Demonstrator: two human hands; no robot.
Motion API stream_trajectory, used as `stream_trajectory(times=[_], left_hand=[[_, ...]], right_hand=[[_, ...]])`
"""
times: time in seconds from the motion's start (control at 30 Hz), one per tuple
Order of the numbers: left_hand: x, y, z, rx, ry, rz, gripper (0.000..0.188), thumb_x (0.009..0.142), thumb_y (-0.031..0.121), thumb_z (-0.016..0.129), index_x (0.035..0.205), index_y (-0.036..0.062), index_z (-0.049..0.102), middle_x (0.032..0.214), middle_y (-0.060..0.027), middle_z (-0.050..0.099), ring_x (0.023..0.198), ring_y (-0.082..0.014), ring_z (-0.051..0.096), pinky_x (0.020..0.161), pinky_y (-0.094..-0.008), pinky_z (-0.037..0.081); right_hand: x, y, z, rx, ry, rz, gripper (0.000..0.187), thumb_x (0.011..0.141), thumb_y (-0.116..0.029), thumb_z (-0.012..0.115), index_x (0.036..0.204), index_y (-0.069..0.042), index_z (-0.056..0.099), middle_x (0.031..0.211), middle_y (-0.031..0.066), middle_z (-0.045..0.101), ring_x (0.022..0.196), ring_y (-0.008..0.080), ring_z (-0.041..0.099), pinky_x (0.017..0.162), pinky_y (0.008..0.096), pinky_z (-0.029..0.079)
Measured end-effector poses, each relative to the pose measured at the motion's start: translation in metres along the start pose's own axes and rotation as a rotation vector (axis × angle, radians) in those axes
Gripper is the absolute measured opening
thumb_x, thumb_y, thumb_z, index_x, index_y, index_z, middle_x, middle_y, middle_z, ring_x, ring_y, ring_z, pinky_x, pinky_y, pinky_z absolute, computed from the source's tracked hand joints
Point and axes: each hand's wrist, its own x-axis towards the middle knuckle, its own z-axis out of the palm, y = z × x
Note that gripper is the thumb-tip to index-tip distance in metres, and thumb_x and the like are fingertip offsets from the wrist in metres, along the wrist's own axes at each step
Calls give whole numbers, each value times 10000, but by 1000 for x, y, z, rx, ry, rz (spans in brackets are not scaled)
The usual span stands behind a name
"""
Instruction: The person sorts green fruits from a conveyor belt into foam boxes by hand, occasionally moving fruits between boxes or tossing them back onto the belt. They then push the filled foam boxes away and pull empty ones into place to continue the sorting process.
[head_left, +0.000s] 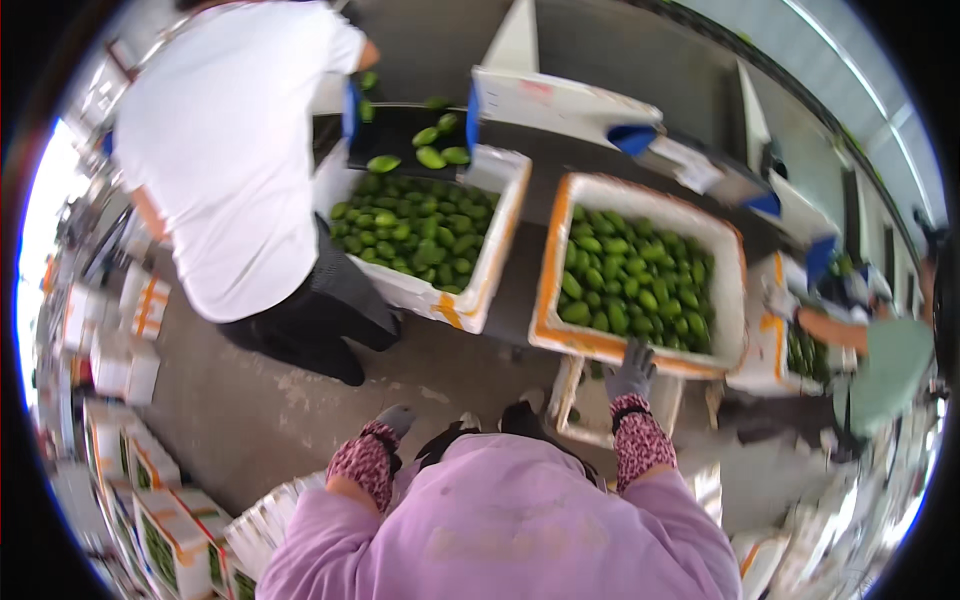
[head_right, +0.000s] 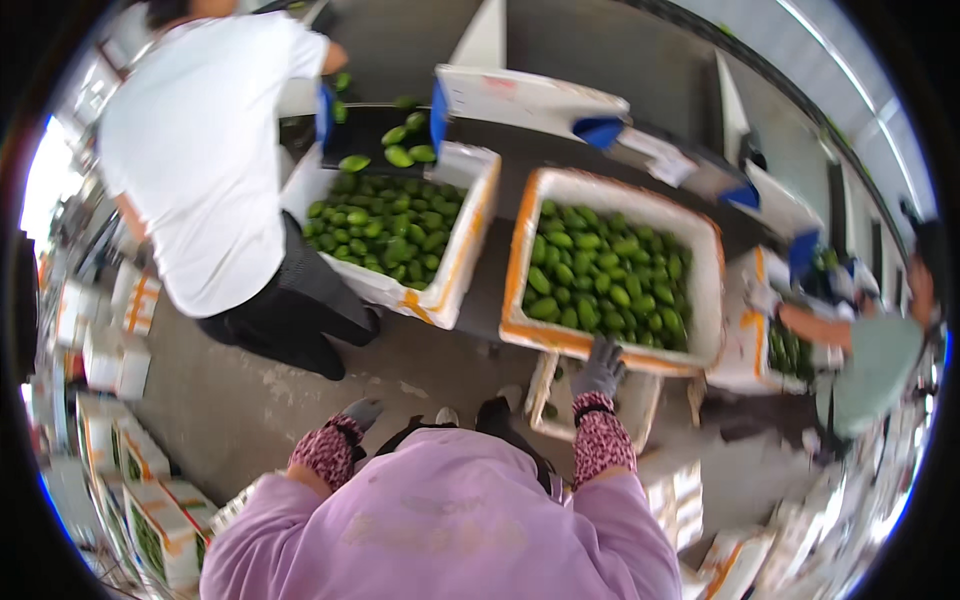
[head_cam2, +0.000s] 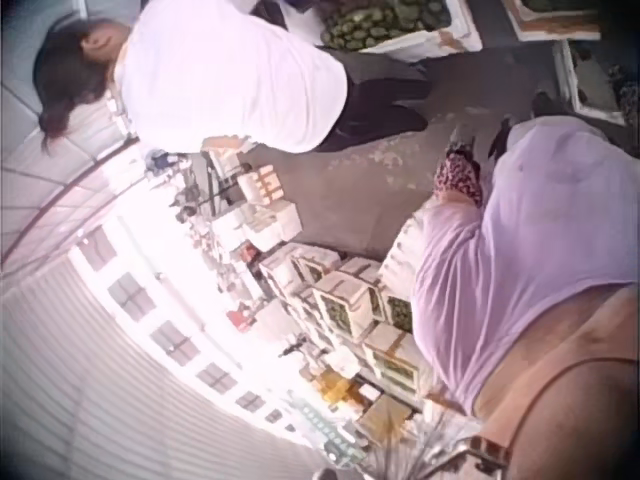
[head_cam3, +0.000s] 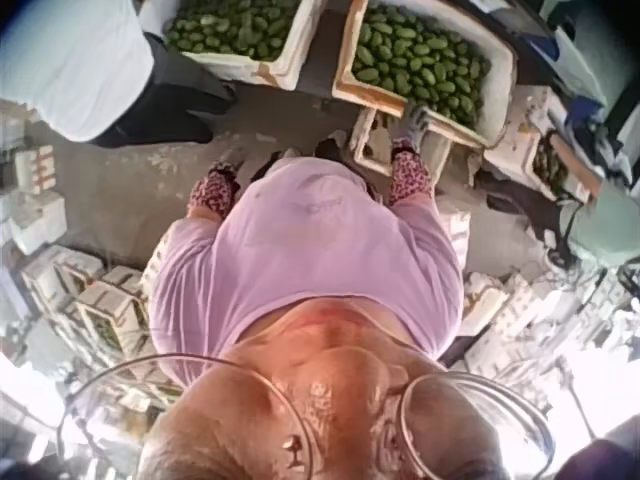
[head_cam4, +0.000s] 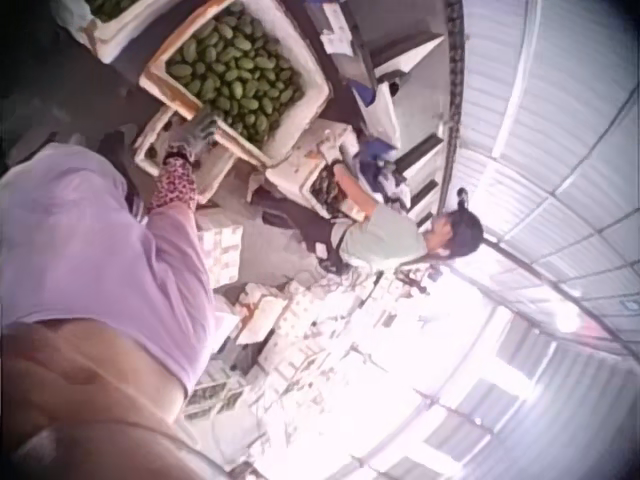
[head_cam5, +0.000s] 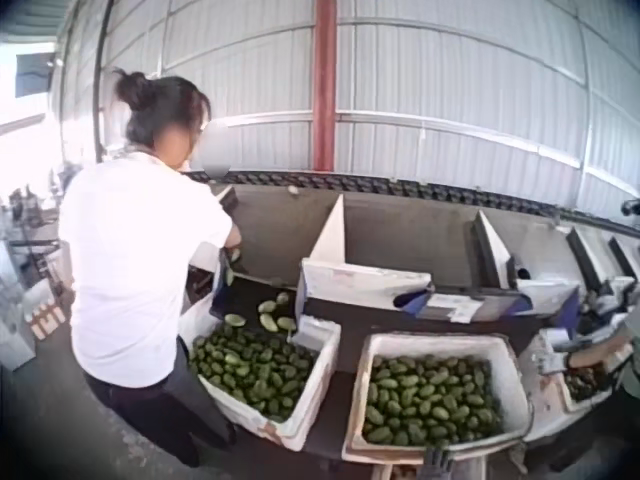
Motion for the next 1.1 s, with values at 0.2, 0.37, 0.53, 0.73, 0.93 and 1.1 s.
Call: stream_trajectory(times=[0.2,0.37,0.53,0.73,0.93,1.1], left_hand=[[-64,-29,13,-131,-123,-375,448,926,363,493,1225,67,647,1191,-248,650,1150,-402,603,974,-450,467],[-76,-115,49,420,-476,112,366,927,249,496,1207,71,651,1192,-219,661,1141,-395,613,963,-462,492],[-31,-80,42,641,-421,245,321,953,281,473,1150,92,643,1062,-213,680,1004,-394,656,903,-482,498],[66,54,17,373,31,635,257,913,260,534,1017,87,692,1024,-182,698,829,-379,674,727,-431,528],[71,202,27,-149,-207,22,418,963,372,531,1207,50,638,1209,-169,659,1042,-302,658,923,-360,503],[63,223,68,26,-191,129,467,942,426,545,1211,64,664,1193,-169,679,1135,-294,631,985,-355,466]], right_hand=[[-122,70,74,-5,-302,262,645,904,-421,611,1450,-112,463,1612,186,229,1479,376,231,1199,445,241],[-272,228,256,1,-416,-306,326,979,-245,489,1076,-27,711,1048,238,689,1015,376,665,848,480,532],[-379,184,217,332,-799,268,531,958,-500,468,1213,-88,684,1286,193,633,1235,331,575,1039,412,435],[-355,144,131,354,-837,276,436,969,-421,480,1158,-97,703,1208,216,661,1162,366,613,975,427,491],[-275,167,106,732,-253,326,410,966,-375,578,1188,-45,681,905,117,708,824,214,660,764,339,511],[-231,192,80,875,-271,523,441,937,-394,613,1188,-39,686,870,66,694,757,156,622,726,315,507]])
